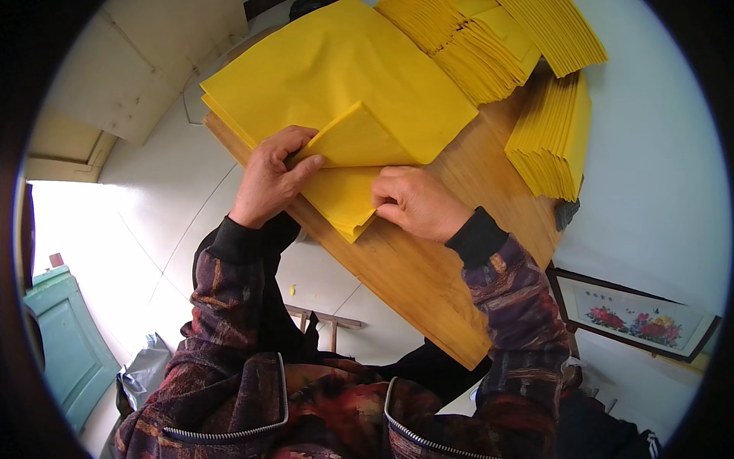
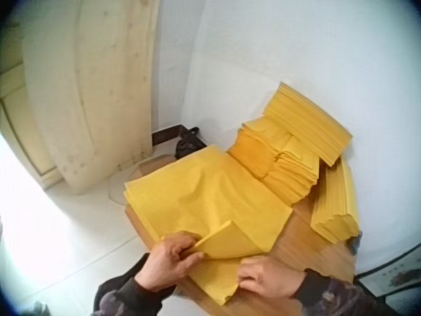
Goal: The person folds yellow paper sheets by hand on a wooden table, repeatedly folding each sheet in half and then into smaller sections. The folded sheets are stacked into neat piles on the table.
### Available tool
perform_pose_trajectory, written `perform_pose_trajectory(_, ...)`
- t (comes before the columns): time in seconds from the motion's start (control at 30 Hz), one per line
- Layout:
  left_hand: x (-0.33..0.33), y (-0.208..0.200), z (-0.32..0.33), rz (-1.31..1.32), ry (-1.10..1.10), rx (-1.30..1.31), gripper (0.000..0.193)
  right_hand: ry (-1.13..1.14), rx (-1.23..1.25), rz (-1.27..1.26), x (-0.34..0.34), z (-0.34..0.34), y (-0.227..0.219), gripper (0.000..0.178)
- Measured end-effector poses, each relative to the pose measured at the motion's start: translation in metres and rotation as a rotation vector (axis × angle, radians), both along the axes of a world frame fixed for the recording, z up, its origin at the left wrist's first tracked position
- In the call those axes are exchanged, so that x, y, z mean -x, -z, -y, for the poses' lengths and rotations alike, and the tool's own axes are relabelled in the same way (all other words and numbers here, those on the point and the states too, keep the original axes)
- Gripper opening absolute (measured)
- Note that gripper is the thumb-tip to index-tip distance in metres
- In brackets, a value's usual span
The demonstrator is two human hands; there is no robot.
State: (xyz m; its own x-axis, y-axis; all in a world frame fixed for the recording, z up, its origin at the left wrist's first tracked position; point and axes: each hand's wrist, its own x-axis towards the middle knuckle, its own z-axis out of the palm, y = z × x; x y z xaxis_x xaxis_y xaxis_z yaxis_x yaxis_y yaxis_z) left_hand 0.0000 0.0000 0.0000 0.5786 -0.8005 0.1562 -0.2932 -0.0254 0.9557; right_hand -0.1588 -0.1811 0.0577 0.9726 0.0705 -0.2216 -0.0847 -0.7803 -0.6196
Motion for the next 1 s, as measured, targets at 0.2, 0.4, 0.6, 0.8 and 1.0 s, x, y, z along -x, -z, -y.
perform_pose_trajectory(0.2, -0.007, 0.000, -0.001, 0.037, -0.001, -0.002, 0.021, -0.024, -0.110, -0.041, -0.010, 0.005, 0.001, 0.007)
perform_pose_trajectory(0.4, -0.003, 0.001, 0.000, 0.027, -0.005, -0.004, 0.021, -0.013, -0.085, -0.006, -0.008, 0.004, -0.001, 0.007)
perform_pose_trajectory(0.6, -0.003, 0.002, 0.001, 0.044, -0.010, 0.000, 0.023, 0.070, 0.006, 0.087, -0.006, -0.007, -0.013, 0.005)
perform_pose_trajectory(0.8, -0.003, 0.002, 0.000, -0.064, 0.040, 0.054, 0.024, 0.194, 0.355, 0.368, -0.026, -0.010, -0.036, 0.006)
perform_pose_trajectory(1.0, -0.001, 0.004, 0.000, -0.029, 0.042, 0.019, 0.024, 0.277, 0.518, 0.600, -0.039, -0.012, -0.031, 0.006)
